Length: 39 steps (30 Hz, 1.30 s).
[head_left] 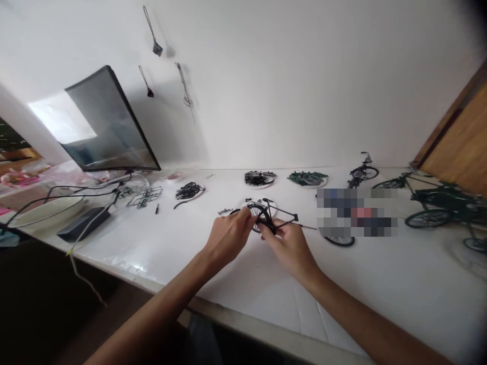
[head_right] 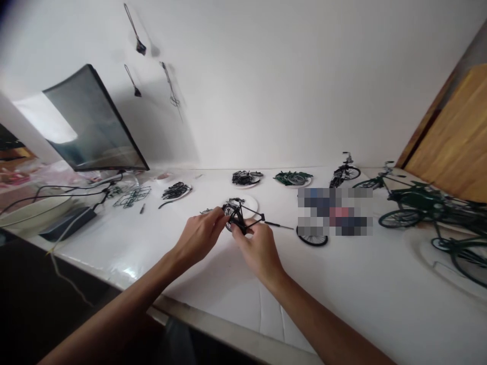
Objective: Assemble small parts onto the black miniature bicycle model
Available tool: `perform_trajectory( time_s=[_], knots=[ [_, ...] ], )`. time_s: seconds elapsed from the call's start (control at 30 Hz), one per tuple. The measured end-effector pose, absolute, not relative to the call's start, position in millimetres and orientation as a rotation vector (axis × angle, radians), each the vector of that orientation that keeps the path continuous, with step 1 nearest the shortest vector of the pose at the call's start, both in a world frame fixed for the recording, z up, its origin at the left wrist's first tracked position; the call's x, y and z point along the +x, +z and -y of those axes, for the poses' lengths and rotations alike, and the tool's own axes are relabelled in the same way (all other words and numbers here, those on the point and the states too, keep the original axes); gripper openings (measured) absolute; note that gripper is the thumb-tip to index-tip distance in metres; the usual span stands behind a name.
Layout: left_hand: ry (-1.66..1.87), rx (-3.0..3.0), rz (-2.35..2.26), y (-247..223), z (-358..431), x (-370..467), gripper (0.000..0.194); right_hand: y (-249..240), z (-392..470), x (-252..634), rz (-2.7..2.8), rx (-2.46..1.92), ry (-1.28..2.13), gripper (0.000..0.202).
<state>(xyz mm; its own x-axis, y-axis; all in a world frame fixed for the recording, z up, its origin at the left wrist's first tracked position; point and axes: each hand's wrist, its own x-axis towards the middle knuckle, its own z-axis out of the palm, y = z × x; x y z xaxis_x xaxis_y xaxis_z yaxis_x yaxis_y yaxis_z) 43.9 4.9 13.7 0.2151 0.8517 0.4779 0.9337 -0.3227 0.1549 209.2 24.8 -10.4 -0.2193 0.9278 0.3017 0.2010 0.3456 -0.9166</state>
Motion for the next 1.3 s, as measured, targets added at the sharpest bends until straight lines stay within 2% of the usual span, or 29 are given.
perform_trajectory(
  time_s=[0.2,0.7,0.87,0.97,1.07,1.17,1.3],
  knots=[
    [-0.866,-2.367,1.626,11.0,5.9,35.8,0.012,-13.4,-24.8,209.6,1.662,-1.063,1.011,0.035],
    [-1.139,-2.282,1.744,-13.3,15.0,34.3,0.029,-19.3,-25.6,206.7,1.763,-0.907,0.965,0.025],
    [-1.285,-2.269,1.84,-18.1,19.5,34.7,0.044,-15.8,-19.2,204.0,1.8,-0.79,0.899,0.018],
    [-1.33,-2.264,1.851,-19.0,24.9,32.8,0.035,-13.8,-16.3,203.6,1.822,-0.769,0.873,0.017],
    [-1.318,-2.288,1.822,-14.7,32.0,26.1,0.011,-13.0,-15.2,203.4,1.845,-0.752,0.868,0.018],
    [-1.194,-2.34,1.78,-4.9,37.0,17.4,0.022,-12.8,-15.6,203.2,1.875,-0.712,0.868,0.019],
    [-0.955,-2.396,1.714,10.2,40.8,9.2,0.026,-12.9,-16.6,203.8,1.91,-0.65,0.863,0.022]
  ],
)
